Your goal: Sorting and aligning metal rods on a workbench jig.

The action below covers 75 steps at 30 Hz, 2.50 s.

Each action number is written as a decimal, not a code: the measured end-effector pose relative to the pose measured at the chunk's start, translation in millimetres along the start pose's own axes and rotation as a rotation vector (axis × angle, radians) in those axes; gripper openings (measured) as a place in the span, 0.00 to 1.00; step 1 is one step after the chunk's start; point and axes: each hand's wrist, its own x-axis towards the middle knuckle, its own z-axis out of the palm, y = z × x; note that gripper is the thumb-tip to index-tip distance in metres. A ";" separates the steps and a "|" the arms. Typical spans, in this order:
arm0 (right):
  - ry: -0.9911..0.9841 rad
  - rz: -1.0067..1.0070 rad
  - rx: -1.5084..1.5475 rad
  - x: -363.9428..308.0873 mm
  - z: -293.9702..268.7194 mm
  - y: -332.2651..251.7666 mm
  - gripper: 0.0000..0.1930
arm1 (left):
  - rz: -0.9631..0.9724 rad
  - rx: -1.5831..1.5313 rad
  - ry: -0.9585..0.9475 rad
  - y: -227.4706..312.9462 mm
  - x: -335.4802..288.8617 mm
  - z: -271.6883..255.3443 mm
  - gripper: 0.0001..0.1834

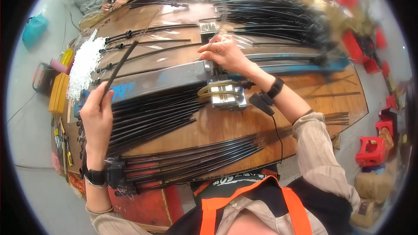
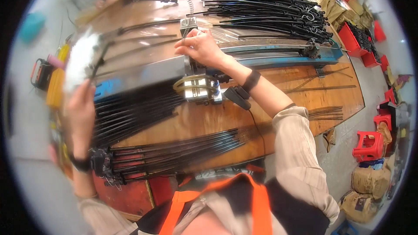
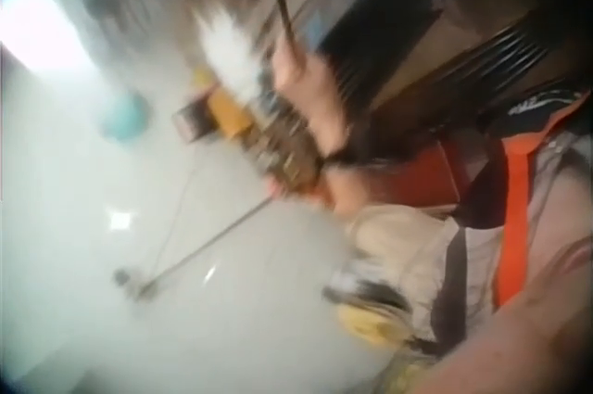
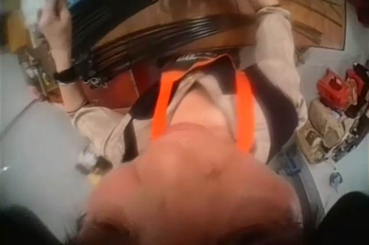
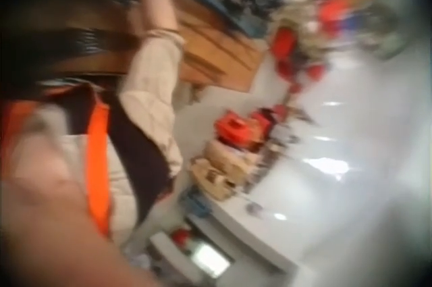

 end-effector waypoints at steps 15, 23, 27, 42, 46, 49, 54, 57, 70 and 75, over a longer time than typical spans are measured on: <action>0.088 -0.183 -0.710 -53.9 -70.9 37.1 0.03 | 0.061 0.073 -0.127 -28.4 6.6 36.3 0.13; 0.046 0.076 -0.936 -154.4 -220.0 81.7 0.03 | 0.439 -0.121 -0.223 21.6 55.1 157.0 0.08; 0.118 0.136 -0.817 -189.5 -221.8 111.8 0.04 | 0.372 -0.105 -0.299 32.3 58.5 188.8 0.09; 0.182 0.242 -0.809 -181.7 -207.3 104.3 0.05 | 0.141 -0.277 -0.295 34.8 55.3 196.6 0.16; 0.147 0.351 -0.838 -193.1 -216.7 92.1 0.07 | 0.206 -0.261 -0.304 41.7 57.0 201.8 0.15; 0.128 0.170 -0.854 -180.5 -185.8 61.2 0.16 | 0.263 -0.177 -0.377 30.4 57.1 198.8 0.14; -0.010 0.107 -0.677 -179.4 -127.4 -2.5 0.14 | 0.196 -0.040 -0.398 35.7 55.9 195.8 0.13; 0.040 0.154 -0.628 -183.7 -115.7 -10.6 0.12 | 0.199 -0.014 -0.437 45.9 62.2 197.4 0.12; 0.081 0.269 -0.056 -159.9 -66.8 -15.5 0.13 | 0.189 -0.081 -0.419 51.7 61.4 197.7 0.06; 0.061 0.352 0.081 -164.0 -56.0 -8.8 0.12 | 0.253 -0.060 -0.333 48.3 57.8 196.9 0.05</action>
